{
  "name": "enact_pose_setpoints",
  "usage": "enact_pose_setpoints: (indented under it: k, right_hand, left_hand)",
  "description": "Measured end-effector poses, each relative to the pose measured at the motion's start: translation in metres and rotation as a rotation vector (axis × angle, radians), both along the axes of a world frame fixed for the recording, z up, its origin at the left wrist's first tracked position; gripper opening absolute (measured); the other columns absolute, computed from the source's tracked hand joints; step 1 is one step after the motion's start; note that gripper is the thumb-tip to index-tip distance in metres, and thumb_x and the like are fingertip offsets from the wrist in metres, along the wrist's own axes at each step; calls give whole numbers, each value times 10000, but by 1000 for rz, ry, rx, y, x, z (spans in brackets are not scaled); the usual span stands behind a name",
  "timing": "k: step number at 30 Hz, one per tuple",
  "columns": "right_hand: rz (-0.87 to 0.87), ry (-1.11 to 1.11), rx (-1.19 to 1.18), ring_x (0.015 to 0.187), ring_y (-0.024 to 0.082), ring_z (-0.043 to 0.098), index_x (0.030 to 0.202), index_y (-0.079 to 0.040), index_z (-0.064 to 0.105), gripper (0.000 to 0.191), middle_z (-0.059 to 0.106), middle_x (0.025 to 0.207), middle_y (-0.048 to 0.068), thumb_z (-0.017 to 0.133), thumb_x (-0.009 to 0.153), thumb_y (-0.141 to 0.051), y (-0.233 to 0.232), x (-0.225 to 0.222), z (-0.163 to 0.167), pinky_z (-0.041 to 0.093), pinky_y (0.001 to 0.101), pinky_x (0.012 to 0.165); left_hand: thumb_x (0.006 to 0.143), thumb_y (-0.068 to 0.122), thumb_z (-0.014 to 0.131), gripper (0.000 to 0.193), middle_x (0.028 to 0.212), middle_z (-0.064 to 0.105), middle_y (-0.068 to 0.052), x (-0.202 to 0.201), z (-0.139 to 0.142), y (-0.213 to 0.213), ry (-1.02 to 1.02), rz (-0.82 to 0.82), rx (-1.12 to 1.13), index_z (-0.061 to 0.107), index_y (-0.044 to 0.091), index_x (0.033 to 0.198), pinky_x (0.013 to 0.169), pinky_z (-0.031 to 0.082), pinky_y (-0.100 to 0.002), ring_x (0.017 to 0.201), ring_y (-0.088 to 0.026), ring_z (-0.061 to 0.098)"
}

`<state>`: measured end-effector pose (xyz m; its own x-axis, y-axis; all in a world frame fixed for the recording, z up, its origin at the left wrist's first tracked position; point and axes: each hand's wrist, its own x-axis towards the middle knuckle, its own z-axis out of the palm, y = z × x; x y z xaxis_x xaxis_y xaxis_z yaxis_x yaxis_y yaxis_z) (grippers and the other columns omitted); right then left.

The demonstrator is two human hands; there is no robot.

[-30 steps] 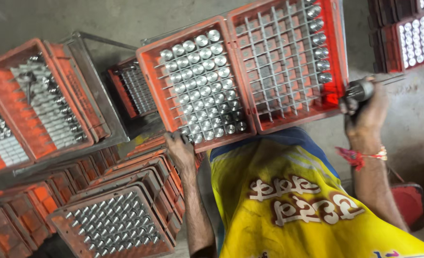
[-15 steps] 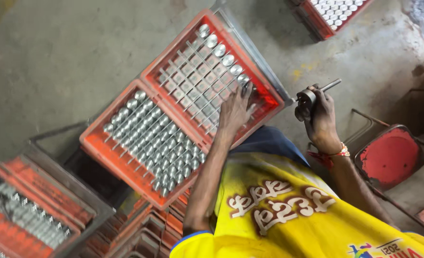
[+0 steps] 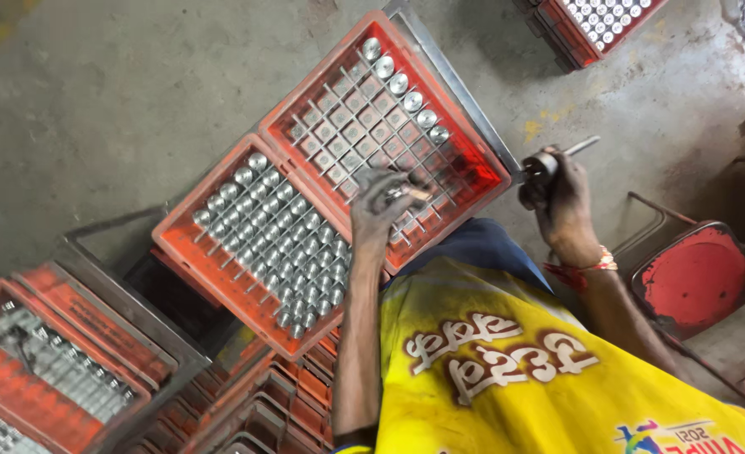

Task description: The person uses a handheld tool to press or stamp small cylindrical metal components arranged in a red plastic tray. They work systematically across the tray, moving from one component to the next while holding the tool in the right hand and stabilizing the tray with the left.

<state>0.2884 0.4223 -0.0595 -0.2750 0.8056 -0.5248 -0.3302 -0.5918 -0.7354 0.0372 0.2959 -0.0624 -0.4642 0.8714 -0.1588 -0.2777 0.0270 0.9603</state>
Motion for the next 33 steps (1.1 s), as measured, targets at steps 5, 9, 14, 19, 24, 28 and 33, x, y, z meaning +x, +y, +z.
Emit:
enact_pose_setpoints:
  k: [5, 9, 14, 19, 24, 28, 33]
  right_hand:
    - [248, -89, 26, 554, 111, 493, 1061, -67, 564, 168, 566, 766, 24, 505, 1088, -221, -37, -64, 15, 415, 288, 500]
    - [552, 14, 292, 751, 108, 536, 1103, -28, 564, 128, 596, 903, 24, 535, 1122, -152, -69, -99, 52, 449, 268, 659]
    - [834, -17, 617, 805, 112, 596, 1031, -11, 591, 171, 641, 898, 39, 561, 1095, -166, -94, -134, 101, 507, 273, 722]
    - [1050, -108, 1027, 789, 119, 622, 927, -6, 616, 302, 625, 866, 57, 577, 1079, -264, -100, -163, 116, 517, 293, 692]
    - [1292, -79, 585, 688, 135, 582, 916, -27, 607, 268, 606, 769, 19, 614, 1010, -277, -100, -155, 94, 510, 312, 600]
    - [1274, -128, 675, 773, 136, 636, 997, -24, 654, 168, 672, 852, 21, 607, 965, -182, -111, -140, 59, 532, 305, 669]
    - [514, -211, 605, 949, 142, 598, 1213, -94, 544, 416, 611, 1093, 41, 343, 1167, -455, -82, -112, 20, 528, 312, 866]
  left_hand:
    - [764, -27, 835, 227, 878, 720, -65, 18, 34, -48, -287, 41, -78, 690, 43, 924, 682, 582, -338, 792, -167, 712]
    - [812, 120, 849, 199, 686, 666, -65, 16, 48, -76, 253, -51, -280, 665, 46, 827, 577, 526, -338, 632, -155, 639]
    - [786, 139, 812, 211, 788, 684, -63, 7, 63, -100, 540, 29, -151, 689, 61, 939, 625, 548, -311, 710, -157, 723]
    - [839, 134, 811, 162, 630, 620, -7, 3, 57, -121, -126, -171, -267, 679, 52, 886, 440, 449, -281, 512, -105, 588]
    - [857, 152, 834, 253, 695, 629, -37, 2, 43, -142, -532, -341, -221, 635, 22, 941, 475, 446, -304, 550, -145, 590]
    - [873, 197, 847, 332, 759, 662, -75, 5, 35, -154, -457, -356, -234, 616, 5, 1016, 524, 474, -327, 608, -183, 622]
    - [894, 252, 863, 438, 838, 704, -122, -9, 34, -202, 226, -171, -468, 592, -17, 1109, 585, 509, -356, 680, -231, 661]
